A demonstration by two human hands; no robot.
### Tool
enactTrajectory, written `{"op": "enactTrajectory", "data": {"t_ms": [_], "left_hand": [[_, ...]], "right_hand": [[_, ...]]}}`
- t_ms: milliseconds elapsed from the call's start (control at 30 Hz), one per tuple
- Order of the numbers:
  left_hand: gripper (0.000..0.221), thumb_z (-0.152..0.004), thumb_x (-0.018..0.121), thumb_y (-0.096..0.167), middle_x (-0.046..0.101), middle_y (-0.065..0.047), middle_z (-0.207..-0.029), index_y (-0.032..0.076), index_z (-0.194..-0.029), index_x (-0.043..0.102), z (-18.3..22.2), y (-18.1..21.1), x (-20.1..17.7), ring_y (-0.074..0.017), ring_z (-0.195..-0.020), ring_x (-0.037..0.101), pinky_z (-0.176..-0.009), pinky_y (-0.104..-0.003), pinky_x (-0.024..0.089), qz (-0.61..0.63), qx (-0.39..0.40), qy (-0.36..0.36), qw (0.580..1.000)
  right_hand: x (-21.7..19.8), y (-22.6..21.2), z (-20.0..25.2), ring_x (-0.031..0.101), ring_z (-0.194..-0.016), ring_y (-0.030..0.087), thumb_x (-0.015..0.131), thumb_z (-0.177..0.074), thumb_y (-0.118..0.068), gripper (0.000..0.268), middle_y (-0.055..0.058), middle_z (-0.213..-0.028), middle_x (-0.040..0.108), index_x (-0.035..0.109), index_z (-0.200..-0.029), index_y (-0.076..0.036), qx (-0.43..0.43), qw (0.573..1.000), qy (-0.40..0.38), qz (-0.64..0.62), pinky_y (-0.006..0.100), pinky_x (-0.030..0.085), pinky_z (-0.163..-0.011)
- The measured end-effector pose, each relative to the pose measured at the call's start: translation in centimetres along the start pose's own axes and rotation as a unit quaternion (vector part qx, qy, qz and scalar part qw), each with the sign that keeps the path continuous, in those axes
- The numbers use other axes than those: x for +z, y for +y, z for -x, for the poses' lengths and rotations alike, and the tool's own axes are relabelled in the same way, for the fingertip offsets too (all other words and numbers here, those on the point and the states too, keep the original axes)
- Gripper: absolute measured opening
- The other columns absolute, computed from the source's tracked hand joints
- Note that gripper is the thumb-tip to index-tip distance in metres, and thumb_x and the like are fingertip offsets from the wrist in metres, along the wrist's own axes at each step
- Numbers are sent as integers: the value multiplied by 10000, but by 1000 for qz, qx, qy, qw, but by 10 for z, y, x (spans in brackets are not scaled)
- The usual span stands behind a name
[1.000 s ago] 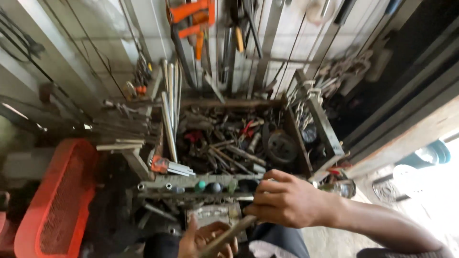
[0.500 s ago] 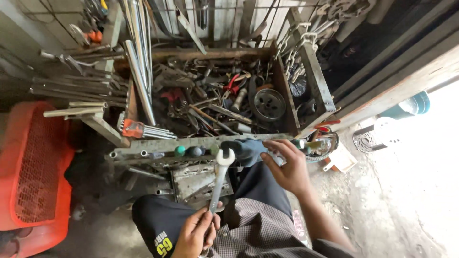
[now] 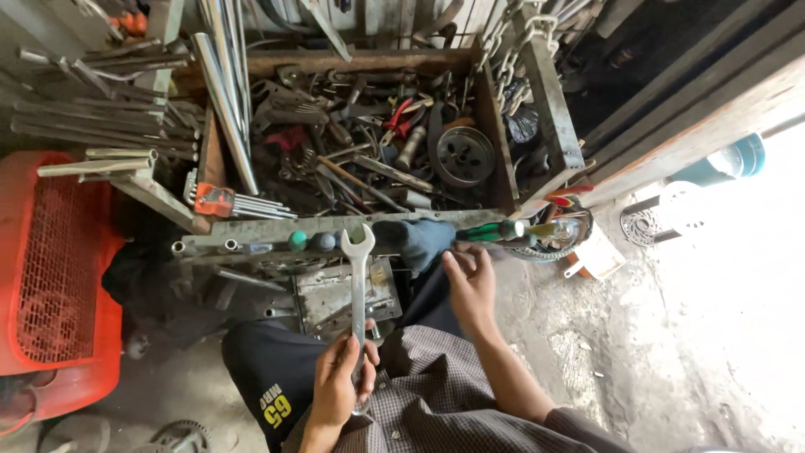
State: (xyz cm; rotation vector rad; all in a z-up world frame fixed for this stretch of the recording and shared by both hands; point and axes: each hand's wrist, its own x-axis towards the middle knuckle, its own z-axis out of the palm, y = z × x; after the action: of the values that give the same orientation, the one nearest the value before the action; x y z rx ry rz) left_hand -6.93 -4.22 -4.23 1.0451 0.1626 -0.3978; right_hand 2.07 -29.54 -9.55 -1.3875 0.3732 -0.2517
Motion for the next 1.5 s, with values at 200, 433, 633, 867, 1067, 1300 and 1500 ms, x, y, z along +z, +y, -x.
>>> {"op": "enactTrajectory", "data": {"t_ms": [200, 433, 633, 867, 1067, 1300, 1500], "left_hand": [[448, -1061, 437, 254, 658, -104, -809, -37, -1364, 591, -9, 4, 14, -87, -432, 512, -353, -232, 367, -82, 30, 47, 995], [439, -1060, 443, 236, 655, -92, -826, -27, -1382, 582, -12, 7, 20, -73, -469, 529, -359, -220, 380, -108, 49, 58, 991], [439, -1063, 452, 237, 665, -90, -841, -32, -1381, 587, -7, 5, 18, -71, -491, 546, -373, -219, 396, -127, 71, 88, 985], [416, -1057, 430, 224, 669, -104, -838, -33, -1336, 601, 9, 12, 18, -89, -445, 524, -348, -242, 387, -130, 106, 155, 973], [399, -1080, 460, 249, 644, -136, -805, -68, -1280, 598, 35, 16, -12, -124, -414, 472, -363, -256, 358, -101, 186, 243, 947], [473, -1085, 484, 344, 612, -125, -866, -17, -1388, 530, 75, 38, -51, -138, -452, 486, -380, -257, 357, -46, 294, 343, 891], [487, -1117, 473, 338, 594, -121, -905, -28, -1434, 526, 92, 26, -66, -136, -464, 466, -372, -250, 318, -63, 283, 434, 853]], "right_hand": [[17, -21, -3, 559, -822, 66, 686, -956, -159, 246, -45, -990, 650, 568, -1162, -93, 145, 970, 102, -166, 249, 432, -646], [0, -11, -2, 602, -792, 84, 697, -989, -212, 161, -20, -911, 636, 621, -1025, -75, 185, 966, 14, -179, 288, 545, -693], [10, -69, 11, 641, -793, 139, 724, -970, -139, 253, 68, -939, 717, 735, -1176, 8, -160, 973, 67, 154, 251, 518, -720], [47, -126, 10, 735, -938, 249, 755, -884, 8, 237, 172, -1054, 737, 726, -1119, 14, -392, 906, -26, 159, 308, 574, -833], [97, -185, 19, 712, -995, 303, 752, -878, -28, 199, 155, -1144, 719, 699, -1067, 6, -487, 844, -221, -37, 386, 578, -903], [146, -106, 52, 660, -1041, 281, 789, -912, -86, 176, 83, -1101, 706, 718, -1069, -47, -419, 826, -372, 53, 390, 542, -950], [156, -62, 62, 596, -958, 262, 799, -830, -166, 150, 32, -962, 686, 727, -951, -113, -435, 799, -394, 130, 402, 430, -867]]}}
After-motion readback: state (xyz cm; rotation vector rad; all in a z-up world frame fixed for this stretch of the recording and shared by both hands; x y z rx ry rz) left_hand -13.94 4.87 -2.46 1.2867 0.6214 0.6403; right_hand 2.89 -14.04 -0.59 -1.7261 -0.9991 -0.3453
